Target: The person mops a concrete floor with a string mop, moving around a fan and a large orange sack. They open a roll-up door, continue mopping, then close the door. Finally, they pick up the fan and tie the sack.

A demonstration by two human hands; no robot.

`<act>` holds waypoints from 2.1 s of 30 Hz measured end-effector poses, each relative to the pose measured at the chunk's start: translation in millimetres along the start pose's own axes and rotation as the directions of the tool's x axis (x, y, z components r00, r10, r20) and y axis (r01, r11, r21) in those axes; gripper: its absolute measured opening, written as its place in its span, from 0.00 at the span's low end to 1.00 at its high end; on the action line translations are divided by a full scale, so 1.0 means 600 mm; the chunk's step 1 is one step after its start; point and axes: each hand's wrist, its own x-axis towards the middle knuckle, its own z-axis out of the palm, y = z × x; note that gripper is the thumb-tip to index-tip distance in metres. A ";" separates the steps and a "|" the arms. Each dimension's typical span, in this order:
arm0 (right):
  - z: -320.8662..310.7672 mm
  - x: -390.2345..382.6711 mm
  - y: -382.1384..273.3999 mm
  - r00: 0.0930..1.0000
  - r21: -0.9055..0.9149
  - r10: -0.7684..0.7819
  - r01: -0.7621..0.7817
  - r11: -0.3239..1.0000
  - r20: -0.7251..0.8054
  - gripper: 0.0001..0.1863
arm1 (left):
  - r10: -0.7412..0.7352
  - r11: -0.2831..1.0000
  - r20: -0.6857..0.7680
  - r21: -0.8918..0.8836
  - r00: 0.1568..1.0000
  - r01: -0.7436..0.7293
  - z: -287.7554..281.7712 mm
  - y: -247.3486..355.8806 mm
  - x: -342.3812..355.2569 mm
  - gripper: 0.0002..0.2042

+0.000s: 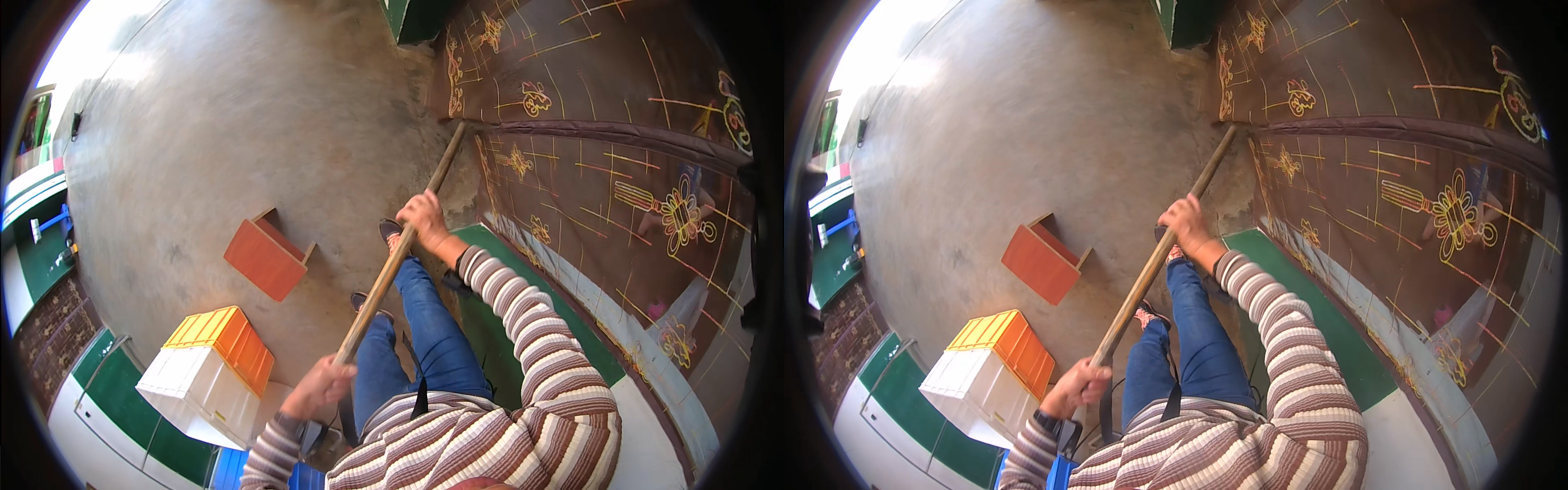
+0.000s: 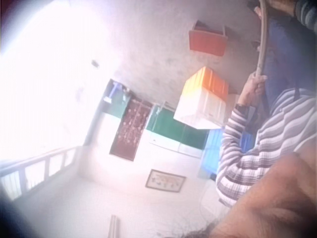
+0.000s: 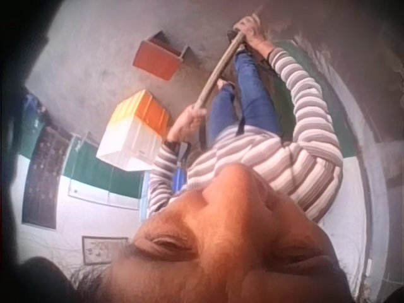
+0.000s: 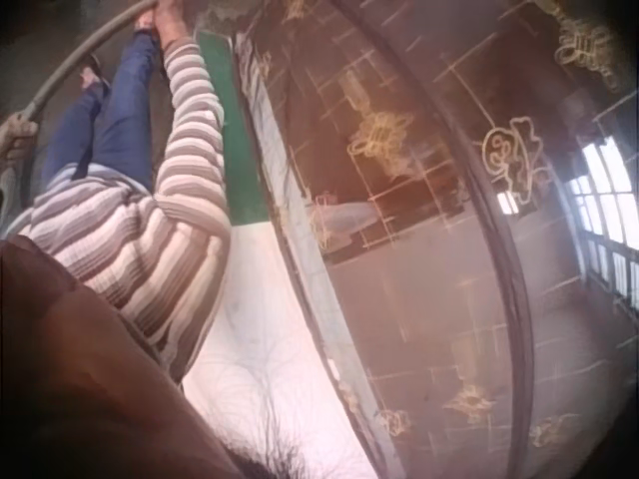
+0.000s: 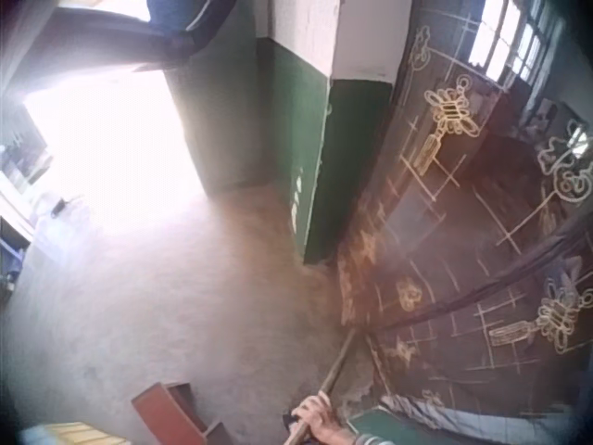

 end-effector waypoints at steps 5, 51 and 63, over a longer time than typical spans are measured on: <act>0.020 0.012 -0.170 0.982 0.215 -0.190 0.182 0.959 0.018 0.06 | 0.001 0.979 -0.192 -0.198 0.981 -0.040 0.028 -0.127 -0.136 0.12; 0.195 -0.042 -0.274 0.753 -0.025 -0.473 0.543 0.839 0.458 0.01 | 0.766 0.550 -0.561 0.825 0.316 0.131 -0.184 -0.345 -0.061 0.16; -0.013 0.206 -0.196 0.910 0.219 0.017 0.082 0.972 -0.414 0.11 | 0.747 -0.296 0.189 0.953 -0.638 -0.064 0.037 0.049 -0.174 0.07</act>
